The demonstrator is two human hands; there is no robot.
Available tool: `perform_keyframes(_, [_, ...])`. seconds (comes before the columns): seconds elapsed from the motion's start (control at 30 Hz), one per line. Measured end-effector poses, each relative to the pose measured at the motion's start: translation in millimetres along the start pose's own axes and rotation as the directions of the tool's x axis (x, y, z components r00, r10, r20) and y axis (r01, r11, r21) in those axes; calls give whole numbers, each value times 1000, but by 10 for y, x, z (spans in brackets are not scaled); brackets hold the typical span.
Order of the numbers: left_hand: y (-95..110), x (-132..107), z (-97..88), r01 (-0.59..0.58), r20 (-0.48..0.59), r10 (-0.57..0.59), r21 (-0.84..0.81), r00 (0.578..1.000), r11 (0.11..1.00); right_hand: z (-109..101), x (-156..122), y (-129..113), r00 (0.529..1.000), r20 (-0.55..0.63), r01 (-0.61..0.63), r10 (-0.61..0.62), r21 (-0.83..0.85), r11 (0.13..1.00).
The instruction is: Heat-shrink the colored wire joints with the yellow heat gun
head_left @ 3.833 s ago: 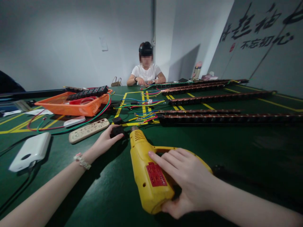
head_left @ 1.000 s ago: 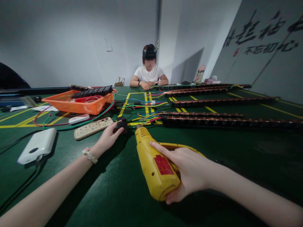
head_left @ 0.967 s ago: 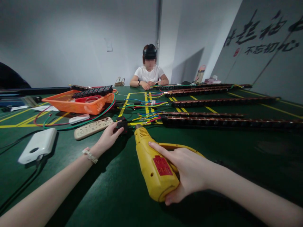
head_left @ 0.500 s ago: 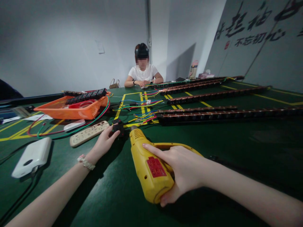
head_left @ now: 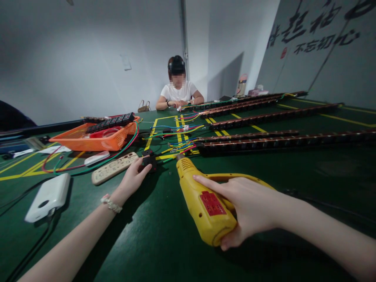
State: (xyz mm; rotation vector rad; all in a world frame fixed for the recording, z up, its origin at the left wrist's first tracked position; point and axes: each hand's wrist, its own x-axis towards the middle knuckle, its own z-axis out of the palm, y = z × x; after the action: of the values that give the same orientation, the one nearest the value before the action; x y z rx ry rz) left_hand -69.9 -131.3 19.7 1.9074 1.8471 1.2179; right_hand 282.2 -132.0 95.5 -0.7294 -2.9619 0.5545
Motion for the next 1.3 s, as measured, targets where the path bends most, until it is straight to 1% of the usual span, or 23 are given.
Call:
perform_keyframes(0.1, [13, -2, -6, -6, -1, 6, 14, 1000, 1000, 12, -10, -8, 1000, -20, -16, 16, 1, 1000])
perform_keyframes(0.2, [19, -2, -3, -4, -8, 4, 26, 1000, 1000, 31, 6, -1, 1000, -10, -5, 5, 22, 1000])
perform_keyframes(0.4, [40, -1, 10, 0, -18, 1, 22, 1000, 1000, 73, 93, 57, 996, 4, 91, -92, 63, 994])
perform_keyframes(0.63, [54, -2, 12, -27, -31, 28, 16, 999, 1000, 92, 261, 10, 975, -1, 221, -221, 77, 972])
perform_keyframes(0.73, [65, -9, 13, -22, -25, 23, 16, 999, 1000, 89, 302, 8, 968, 8, 248, -250, 82, 965])
perform_keyframes(0.97, [104, -27, 4, -44, -24, 44, 22, 999, 999, 53, 285, 39, 972, 39, 227, -231, 91, 970])
perform_keyframes(1.1, [99, -32, 6, -39, -33, 41, 58, 999, 998, 37, 156, 183, 976, 32, 214, -217, 88, 973])
perform_keyframes(1.23, [98, -35, 13, -47, -43, 50, 75, 998, 996, 31, -3, 311, 987, -19, 160, -159, 66, 985])
perform_keyframes(1.3, [97, -34, 14, -52, -48, 57, 95, 997, 994, 30, -48, 335, 990, -22, 139, -138, 53, 989])
